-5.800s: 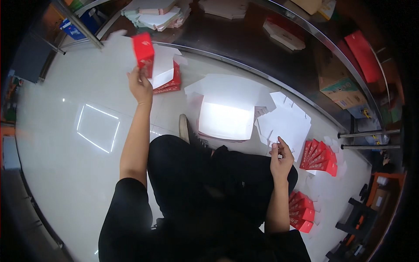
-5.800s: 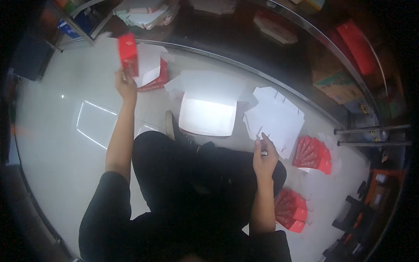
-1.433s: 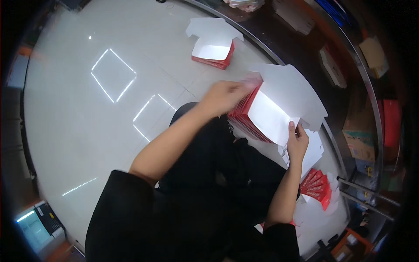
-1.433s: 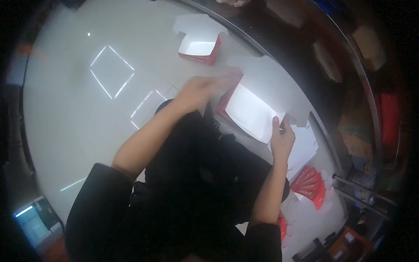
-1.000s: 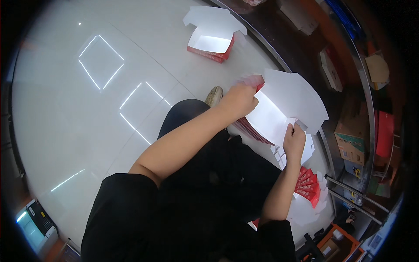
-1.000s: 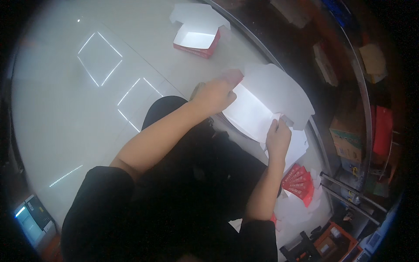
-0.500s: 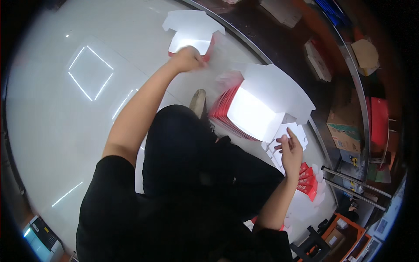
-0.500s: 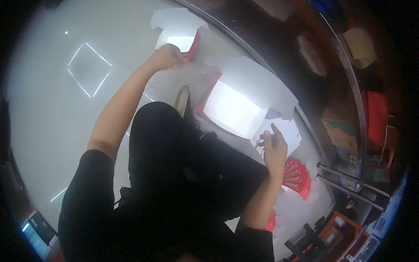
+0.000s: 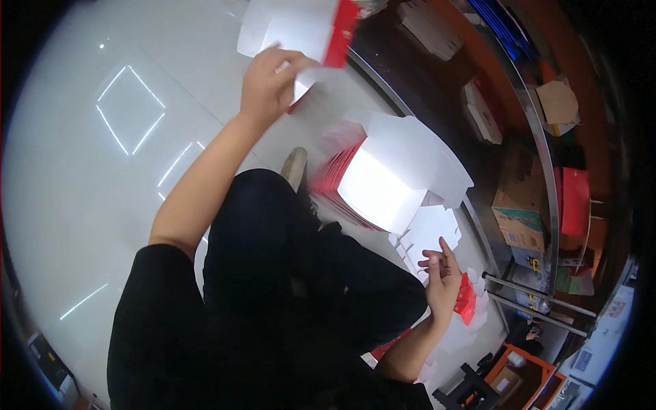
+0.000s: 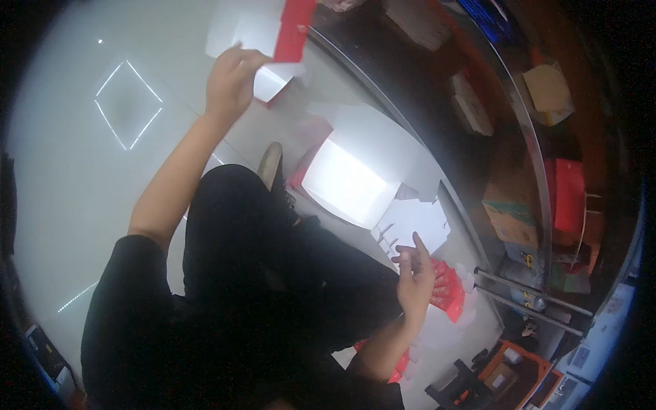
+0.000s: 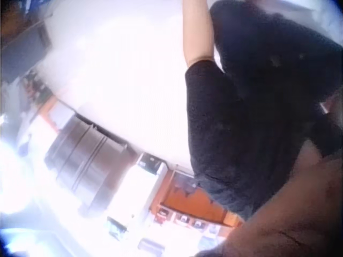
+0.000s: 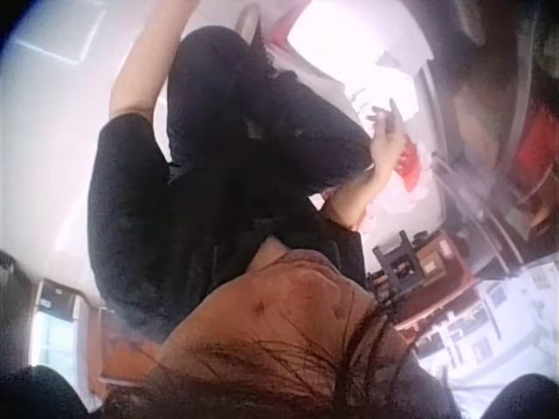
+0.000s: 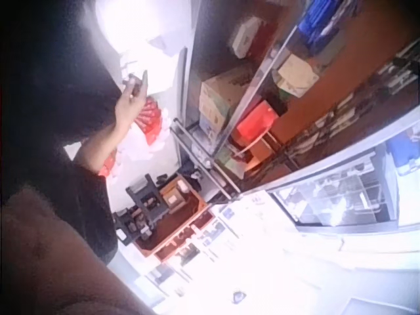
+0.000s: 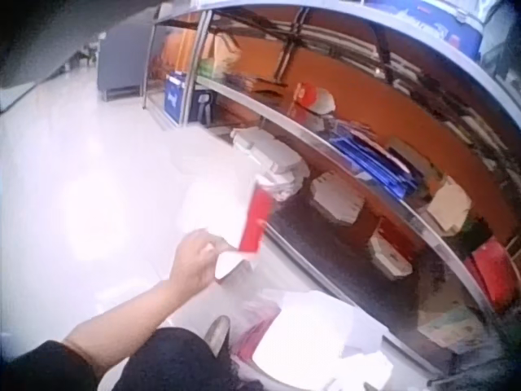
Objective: The person sits on the floor and assembles small red and white cardboard boxes. They fold the flat pieces into shape and stack the finished boxes into a pile.
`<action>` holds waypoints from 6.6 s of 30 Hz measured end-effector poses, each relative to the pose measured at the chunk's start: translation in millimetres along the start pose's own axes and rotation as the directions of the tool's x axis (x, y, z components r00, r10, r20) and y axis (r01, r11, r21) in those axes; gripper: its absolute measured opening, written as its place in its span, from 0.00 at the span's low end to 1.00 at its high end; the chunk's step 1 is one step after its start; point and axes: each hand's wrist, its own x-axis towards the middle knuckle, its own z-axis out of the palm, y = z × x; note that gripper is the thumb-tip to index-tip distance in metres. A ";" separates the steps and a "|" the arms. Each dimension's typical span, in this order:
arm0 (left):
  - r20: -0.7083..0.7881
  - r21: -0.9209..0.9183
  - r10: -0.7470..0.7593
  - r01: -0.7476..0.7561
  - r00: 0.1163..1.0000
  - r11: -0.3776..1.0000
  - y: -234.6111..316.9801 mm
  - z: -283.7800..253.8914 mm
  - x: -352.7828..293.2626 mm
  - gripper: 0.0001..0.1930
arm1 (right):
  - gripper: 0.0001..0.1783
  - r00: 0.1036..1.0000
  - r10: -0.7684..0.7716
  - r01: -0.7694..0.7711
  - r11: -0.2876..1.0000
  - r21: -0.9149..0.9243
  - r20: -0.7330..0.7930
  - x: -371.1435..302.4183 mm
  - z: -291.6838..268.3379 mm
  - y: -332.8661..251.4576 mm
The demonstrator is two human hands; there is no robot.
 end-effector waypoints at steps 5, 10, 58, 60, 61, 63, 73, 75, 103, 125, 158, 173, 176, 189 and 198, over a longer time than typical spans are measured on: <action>0.272 -0.291 0.286 -0.204 0.919 0.935 150.3 -60.0 26.6 0.17 | 0.34 0.887 -0.416 0.462 0.804 0.375 -0.201 3.5 26.4 -49.2; 0.298 -0.545 0.407 -0.196 0.863 0.815 238.5 -60.8 6.3 0.11 | 0.35 0.857 -0.315 0.488 0.750 0.446 -0.408 2.9 44.6 -77.4; 0.567 -0.274 -0.335 0.556 0.753 0.785 77.4 39.1 -6.6 0.07 | 0.18 0.898 -0.039 0.357 0.649 0.672 -0.439 67.3 63.3 7.9; 0.581 -0.243 -0.349 0.566 0.735 0.788 79.5 38.3 -4.2 0.08 | 0.18 0.905 -0.034 0.307 0.741 0.597 -0.423 77.4 61.7 17.0; 0.589 -0.231 -0.354 0.571 0.727 0.788 80.0 37.4 -3.4 0.08 | 0.17 0.911 -0.033 0.293 0.756 0.586 -0.412 79.7 62.8 14.9; 0.629 -0.213 -0.376 0.615 0.681 0.759 81.7 36.3 -1.3 0.09 | 0.17 0.920 -0.030 0.265 0.782 0.563 -0.391 84.1 64.4 8.8; 0.597 -0.325 -0.433 0.697 0.675 0.639 79.3 40.2 -11.4 0.13 | 0.18 0.935 -0.067 0.158 0.957 0.242 -0.348 91.9 64.5 -14.8; 0.619 -0.286 -0.451 0.719 0.643 0.633 80.1 37.2 -8.9 0.15 | 0.18 0.947 -0.040 0.087 0.987 0.135 -0.320 89.4 63.5 -20.6; 0.975 0.046 -0.084 0.179 0.207 0.983 250.1 131.2 29.5 0.16 | 0.19 0.808 -0.522 0.569 0.811 0.136 -0.271 60.1 57.9 37.6; 0.974 0.161 -0.160 0.003 0.161 0.987 276.4 135.6 29.2 0.14 | 0.11 0.726 -0.685 0.680 0.729 -0.086 -0.062 46.7 37.2 50.2; 0.707 0.149 -0.362 0.372 0.607 0.916 169.8 25.3 -10.9 0.18 | 0.19 0.980 -0.105 0.118 0.990 0.071 -0.167 58.5 89.4 52.3; 0.712 0.144 -0.458 0.528 0.532 0.837 139.2 38.1 -8.1 0.23 | 0.23 0.981 -0.032 0.035 0.999 0.016 -0.192 83.3 76.5 43.0; 0.643 0.124 -0.671 0.814 0.369 0.568 104.2 31.4 -1.5 0.27 | 0.24 0.972 0.123 -0.070 0.964 0.255 -0.199 65.5 63.8 31.5; 0.562 0.551 -0.339 -0.036 0.754 0.833 -81.4 33.9 -121.7 0.08 | 0.24 0.937 0.232 -0.103 0.898 0.428 -0.261 19.3 43.4 77.8; 0.555 -0.266 0.197 -0.052 0.808 0.963 165.1 -80.6 -4.4 0.08 | 0.30 0.897 -0.311 0.426 0.800 0.422 -0.315 -11.8 48.4 -14.0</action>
